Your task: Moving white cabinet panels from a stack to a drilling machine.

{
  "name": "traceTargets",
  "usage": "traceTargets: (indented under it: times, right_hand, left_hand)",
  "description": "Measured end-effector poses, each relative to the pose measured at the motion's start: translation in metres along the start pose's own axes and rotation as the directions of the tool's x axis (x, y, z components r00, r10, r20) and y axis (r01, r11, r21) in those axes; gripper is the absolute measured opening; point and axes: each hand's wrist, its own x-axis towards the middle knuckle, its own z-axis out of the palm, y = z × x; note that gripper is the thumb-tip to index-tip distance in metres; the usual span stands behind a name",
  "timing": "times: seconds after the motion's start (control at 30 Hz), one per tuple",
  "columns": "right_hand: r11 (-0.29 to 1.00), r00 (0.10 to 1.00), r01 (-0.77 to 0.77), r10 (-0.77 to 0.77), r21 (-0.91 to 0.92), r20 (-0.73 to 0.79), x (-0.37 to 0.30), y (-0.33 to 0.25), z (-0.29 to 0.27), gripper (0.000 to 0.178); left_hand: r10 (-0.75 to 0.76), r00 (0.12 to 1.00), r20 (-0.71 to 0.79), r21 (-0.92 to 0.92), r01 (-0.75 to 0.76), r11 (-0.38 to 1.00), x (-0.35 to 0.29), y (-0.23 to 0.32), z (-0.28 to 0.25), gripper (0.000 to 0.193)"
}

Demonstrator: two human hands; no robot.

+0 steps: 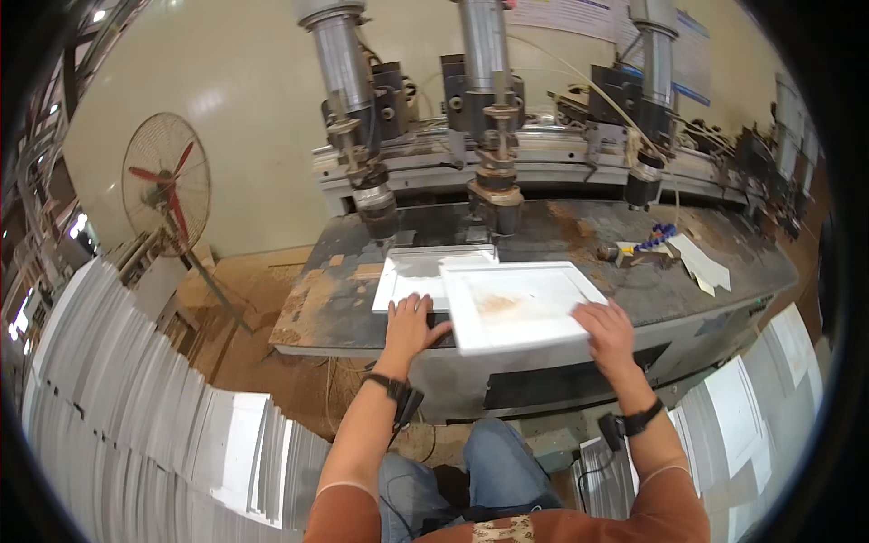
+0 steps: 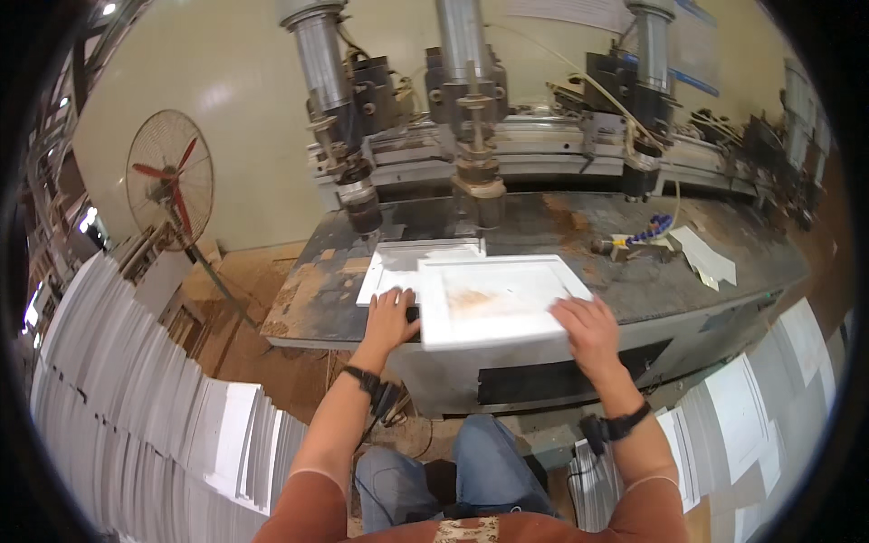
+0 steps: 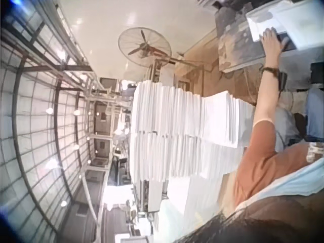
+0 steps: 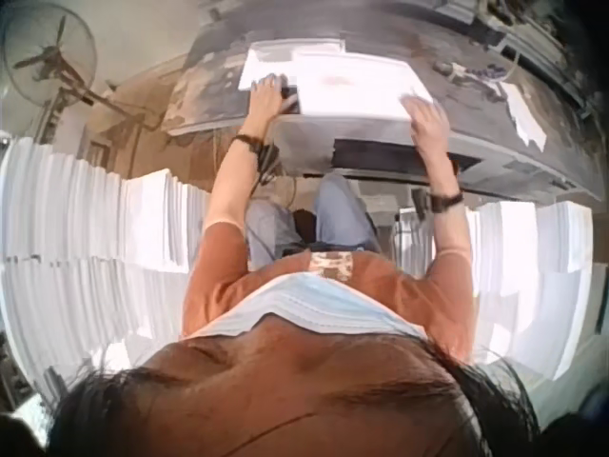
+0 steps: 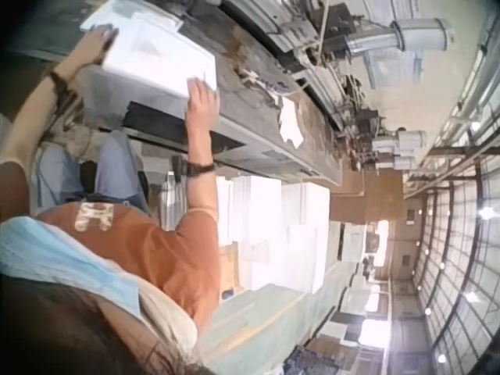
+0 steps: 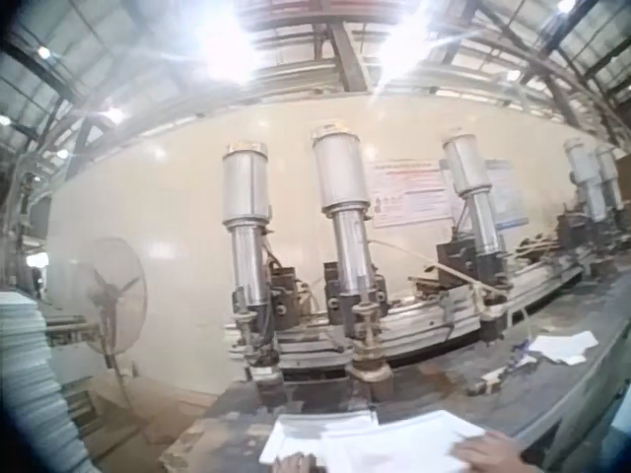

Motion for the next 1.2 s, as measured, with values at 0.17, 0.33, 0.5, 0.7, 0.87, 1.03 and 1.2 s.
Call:
traceTargets:
  times: [0.17,0.33,0.5,0.7,0.87,1.03,1.2]
  right_hand:
    - [0.992,0.997,0.051,-0.045,0.113,-0.056,0.066,-0.040,0.058,0.032]
    - [0.997,1.000,0.017,-0.016,0.071,-0.010,0.072,-0.049,0.093,0.021]
    - [0.996,0.944,-0.018,0.045,-0.084,0.328,0.056,-0.048,0.142,0.033]
    - [0.983,0.833,-0.166,0.181,-0.076,0.523,0.069,-0.042,0.202,0.064]
    - [0.979,0.786,-0.198,0.181,-0.035,0.591,0.097,-0.074,0.219,0.059]
    - [0.965,0.798,-0.260,0.190,0.043,0.572,0.093,-0.064,0.201,0.057]
    - [0.951,0.915,-0.194,0.087,0.240,0.394,0.061,-0.040,0.144,0.050]
  left_hand:
    - [0.018,0.998,-0.053,-0.142,-0.025,0.990,0.000,-0.013,0.015,0.080]
    - [0.194,0.968,-0.156,0.040,-0.190,0.981,-0.099,0.025,-0.031,0.040]
    - [0.242,0.954,-0.176,0.088,-0.230,0.969,-0.224,-0.001,-0.090,0.022]
    - [0.099,0.983,-0.154,0.285,-0.052,0.957,-0.328,0.002,-0.182,0.028]
    - [-0.186,0.929,-0.319,0.529,0.338,0.779,-0.381,-0.002,-0.221,0.032]
    - [-0.449,0.788,-0.422,0.540,0.616,0.574,-0.367,-0.047,-0.222,0.040]
    - [-0.656,0.683,-0.320,0.551,0.698,0.458,-0.382,-0.115,-0.165,0.043]
